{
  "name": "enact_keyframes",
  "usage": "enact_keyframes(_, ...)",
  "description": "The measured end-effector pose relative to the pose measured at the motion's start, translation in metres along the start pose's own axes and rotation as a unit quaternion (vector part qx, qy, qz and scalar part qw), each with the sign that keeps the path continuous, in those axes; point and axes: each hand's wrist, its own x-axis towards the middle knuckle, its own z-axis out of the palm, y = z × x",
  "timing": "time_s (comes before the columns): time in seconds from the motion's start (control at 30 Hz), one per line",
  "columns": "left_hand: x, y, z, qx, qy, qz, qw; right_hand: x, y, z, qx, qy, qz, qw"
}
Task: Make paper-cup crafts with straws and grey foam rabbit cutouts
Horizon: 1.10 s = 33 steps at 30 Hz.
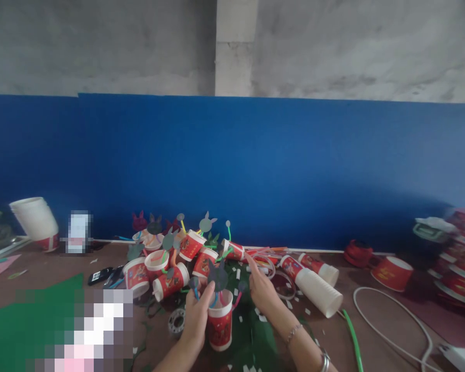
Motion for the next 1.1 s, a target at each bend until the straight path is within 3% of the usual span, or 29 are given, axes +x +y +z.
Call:
enact_keyframes(0.1,0.002,-0.004,0.0,-0.031,-0.006,-0.014,0.999,0.006,-0.01,-0.008,0.112,0.074,0.036,0.99)
enact_keyframes(0.2,0.002,-0.006,0.0,-0.061,0.019,-0.027,0.998,0.012,-0.025,-0.012,0.309,0.138,0.101,0.936)
enact_keyframes(0.3,0.0,-0.004,0.002,-0.065,0.022,-0.041,0.997,0.012,-0.044,-0.017,0.466,0.116,0.102,0.871)
enact_keyframes(0.37,-0.001,-0.001,0.003,-0.059,0.002,-0.033,0.998,0.009,-0.058,-0.019,0.499,0.087,0.104,0.856)
enact_keyframes(0.43,-0.002,0.001,0.003,-0.049,-0.021,-0.012,0.999,0.002,-0.07,-0.019,0.474,0.064,0.106,0.872)
enact_keyframes(0.5,-0.002,0.002,0.003,-0.034,-0.036,0.009,0.999,-0.008,-0.079,-0.016,0.393,0.053,0.098,0.913)
enact_keyframes(0.6,0.0,0.0,0.002,-0.017,-0.04,0.028,0.999,-0.021,-0.081,-0.008,0.226,0.062,0.031,0.972)
enact_keyframes(0.67,0.001,-0.003,0.001,-0.015,-0.027,0.029,0.999,-0.027,-0.077,-0.003,0.131,0.085,-0.022,0.988)
enact_keyframes(0.77,0.003,-0.005,-0.001,-0.004,-0.008,0.034,0.999,-0.03,-0.07,0.003,0.055,0.123,-0.07,0.988)
enact_keyframes(0.93,0.004,-0.006,-0.003,0.025,-0.03,0.046,0.998,-0.028,-0.063,0.012,0.027,0.144,-0.149,0.978)
enact_keyframes(1.1,0.002,-0.006,-0.004,0.022,-0.039,0.057,0.997,-0.027,-0.059,0.016,0.016,0.158,-0.154,0.975)
